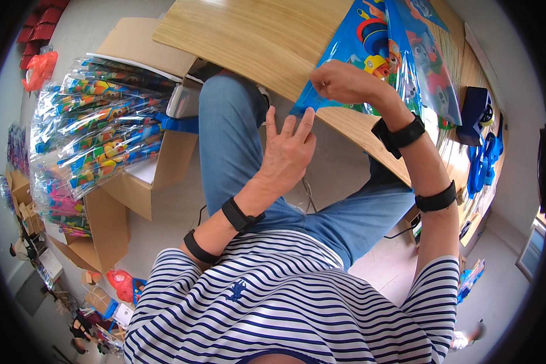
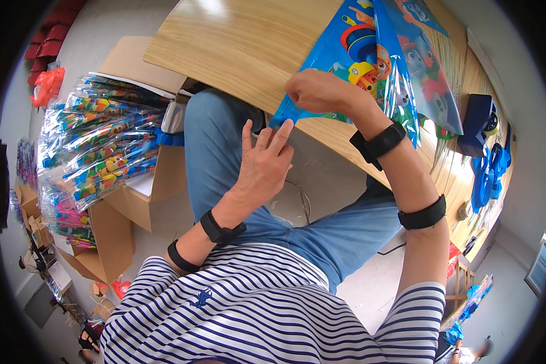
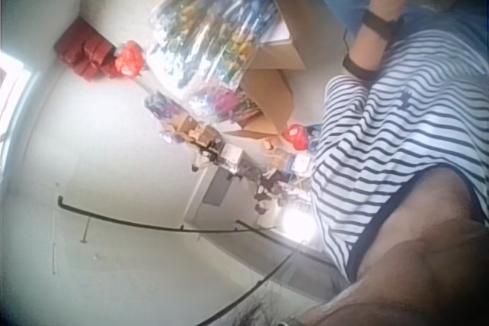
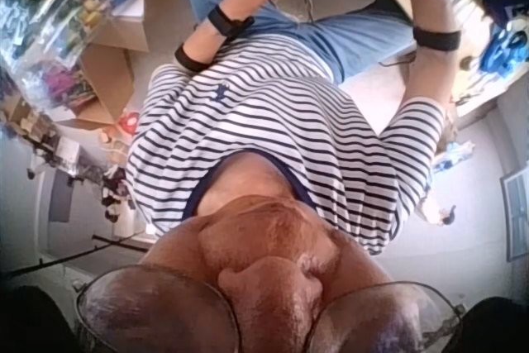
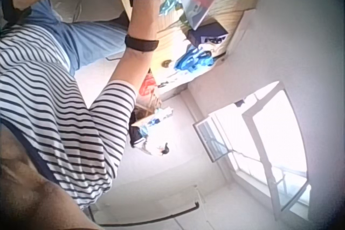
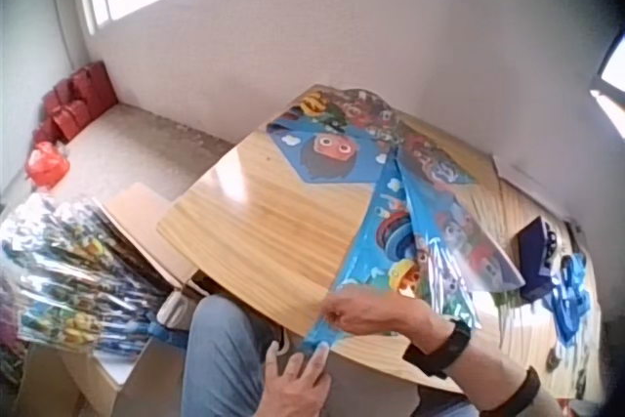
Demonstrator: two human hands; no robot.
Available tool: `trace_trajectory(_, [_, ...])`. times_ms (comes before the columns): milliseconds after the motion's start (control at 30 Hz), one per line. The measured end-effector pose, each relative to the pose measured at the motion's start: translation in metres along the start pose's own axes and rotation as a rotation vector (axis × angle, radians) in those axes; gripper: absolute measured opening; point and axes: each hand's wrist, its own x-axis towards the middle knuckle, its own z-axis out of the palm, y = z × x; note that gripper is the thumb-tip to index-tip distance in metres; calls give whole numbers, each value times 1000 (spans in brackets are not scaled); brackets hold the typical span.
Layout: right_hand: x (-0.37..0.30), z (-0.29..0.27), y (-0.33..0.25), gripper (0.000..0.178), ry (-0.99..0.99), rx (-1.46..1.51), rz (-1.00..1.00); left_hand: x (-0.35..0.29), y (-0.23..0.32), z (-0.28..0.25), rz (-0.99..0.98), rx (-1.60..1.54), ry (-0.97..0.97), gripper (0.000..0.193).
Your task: Assembling a themed kite by attaching streamers and support components using tape.
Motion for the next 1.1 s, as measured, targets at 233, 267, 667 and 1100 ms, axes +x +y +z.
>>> trace_trajectory(233, [0, 6, -6, 5, 42, -82, 41, 0, 0, 0, 5, -1, 15, 22])
trace_trajectory(267, [0, 6, -7, 5, 41, -82, 41, 1, 0, -1, 5, -3, 11, 22])
trace_trajectory(667, [-2, 11, -8, 6, 58, -170, 63, 3, 1, -4, 8, -20, 15, 16])
trace_trajectory(1100, [-3, 17, -11, 7, 106, -227, 53, 2, 1, -2, -4, -11, -5, 21])
